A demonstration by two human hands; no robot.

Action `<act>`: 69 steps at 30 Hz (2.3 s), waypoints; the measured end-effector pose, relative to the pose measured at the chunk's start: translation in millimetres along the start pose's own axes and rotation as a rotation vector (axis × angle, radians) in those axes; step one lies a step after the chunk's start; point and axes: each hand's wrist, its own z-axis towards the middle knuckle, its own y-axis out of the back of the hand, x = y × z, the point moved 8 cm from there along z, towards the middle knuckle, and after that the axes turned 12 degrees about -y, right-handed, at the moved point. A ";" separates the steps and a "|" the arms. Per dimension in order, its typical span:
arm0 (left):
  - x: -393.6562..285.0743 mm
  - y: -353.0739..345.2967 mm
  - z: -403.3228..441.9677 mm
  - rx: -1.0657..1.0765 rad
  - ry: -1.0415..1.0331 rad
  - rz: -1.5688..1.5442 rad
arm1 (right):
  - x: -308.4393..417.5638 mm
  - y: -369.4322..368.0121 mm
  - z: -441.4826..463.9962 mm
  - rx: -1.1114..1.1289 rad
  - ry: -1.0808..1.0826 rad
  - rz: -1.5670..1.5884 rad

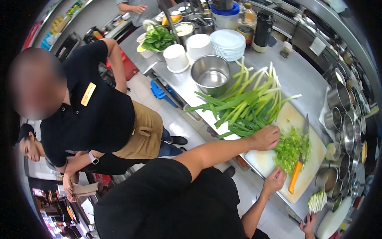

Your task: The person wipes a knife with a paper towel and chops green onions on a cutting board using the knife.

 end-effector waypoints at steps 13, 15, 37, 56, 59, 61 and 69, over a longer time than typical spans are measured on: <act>-9.3 1.6 1.5 0.009 -0.062 0.091 | -25.1 -19.4 20.5 0.356 -0.097 0.054; -7.1 1.1 1.9 0.021 -0.062 0.090 | -18.2 -17.7 21.2 0.379 -0.136 0.100; -8.6 -0.7 2.4 0.036 -0.036 0.099 | -32.1 -25.1 16.9 0.336 -0.094 0.224; -5.6 -1.1 0.3 0.034 -0.010 0.089 | -24.2 -16.0 20.7 0.403 0.004 0.224; -5.6 -0.2 1.0 0.018 -0.003 0.118 | -24.6 -18.2 19.9 0.386 0.020 0.194; -3.1 -4.4 -1.2 0.013 -0.007 0.110 | -24.9 -16.0 19.1 0.380 0.040 0.153; -1.6 -5.9 -1.8 0.013 -0.024 0.082 | -28.6 -18.8 18.7 0.372 0.049 0.118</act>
